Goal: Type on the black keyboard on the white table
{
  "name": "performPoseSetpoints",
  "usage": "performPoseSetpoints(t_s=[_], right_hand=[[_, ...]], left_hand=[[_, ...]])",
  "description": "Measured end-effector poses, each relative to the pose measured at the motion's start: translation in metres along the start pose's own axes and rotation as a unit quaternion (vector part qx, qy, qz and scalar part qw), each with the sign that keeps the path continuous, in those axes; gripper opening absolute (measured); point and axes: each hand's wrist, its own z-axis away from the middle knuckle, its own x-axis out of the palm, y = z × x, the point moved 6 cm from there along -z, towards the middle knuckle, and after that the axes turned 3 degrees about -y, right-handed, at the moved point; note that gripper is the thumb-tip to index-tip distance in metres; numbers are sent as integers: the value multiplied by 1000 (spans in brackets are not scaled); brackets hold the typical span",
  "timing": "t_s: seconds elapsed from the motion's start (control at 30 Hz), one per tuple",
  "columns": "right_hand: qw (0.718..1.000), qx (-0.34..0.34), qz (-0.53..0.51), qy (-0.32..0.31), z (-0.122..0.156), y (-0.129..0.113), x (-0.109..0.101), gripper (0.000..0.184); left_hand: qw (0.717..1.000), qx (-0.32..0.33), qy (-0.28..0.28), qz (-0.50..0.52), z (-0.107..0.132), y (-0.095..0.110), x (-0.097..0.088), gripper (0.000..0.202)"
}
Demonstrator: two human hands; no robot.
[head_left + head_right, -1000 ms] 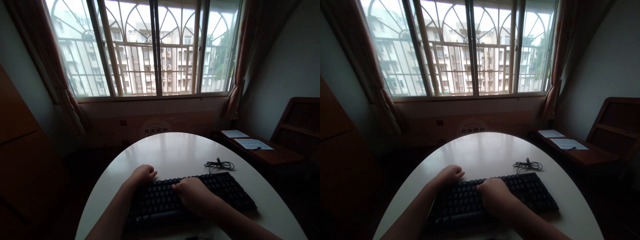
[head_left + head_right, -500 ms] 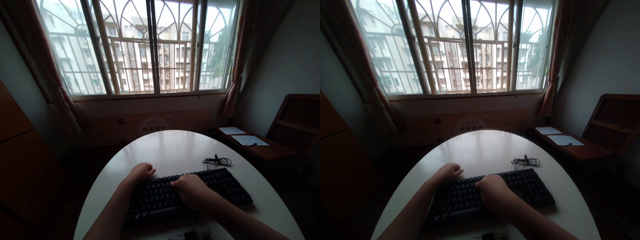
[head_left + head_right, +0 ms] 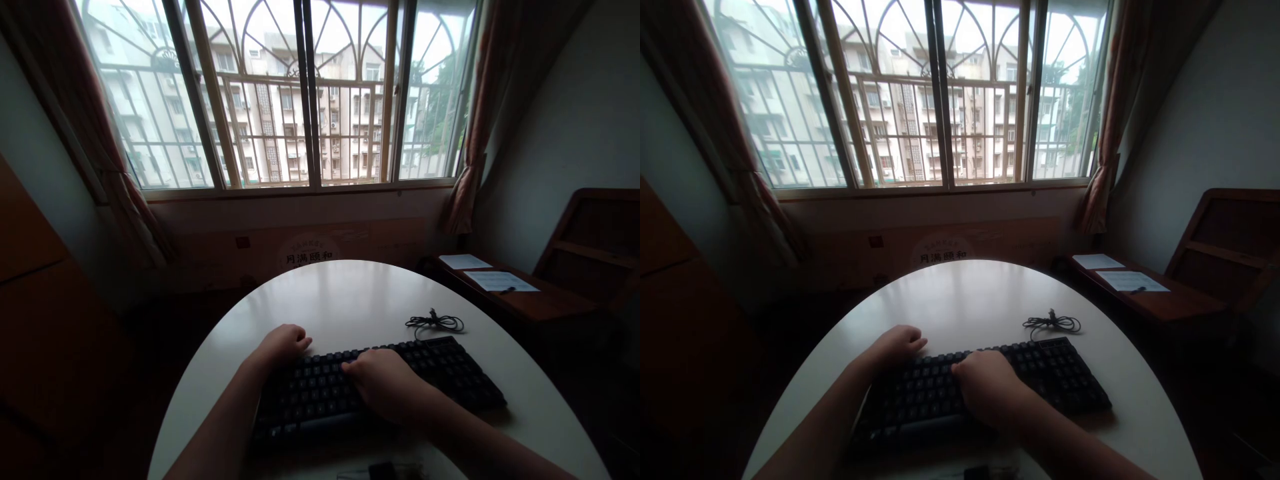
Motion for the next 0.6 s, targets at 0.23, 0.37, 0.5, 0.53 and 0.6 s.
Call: performPoseSetpoints(t_s=[0.23, 0.37, 0.5, 0.53, 0.6], right_hand=[[1000, 3, -12, -19, 4, 2, -4, 37], [999, 16, -9, -26, 5, 2, -6, 41], [1000, 13, -14, -24, 7, 2, -7, 40], [999, 10, -20, -23, 8, 3, -8, 39], [999, 5, -32, -20, 10, 6, -10, 37]], left_hand=[[1000, 3, -6, -14, 2, 2, 0, 39], [1000, 5, -6, -27, 2, 4, -1, 38], [999, -1, -14, -32, 1, 4, 0, 37], [999, -1, -15, -31, 1, 4, 0, 37], [999, 1, -19, -29, 1, 4, 1, 38]])
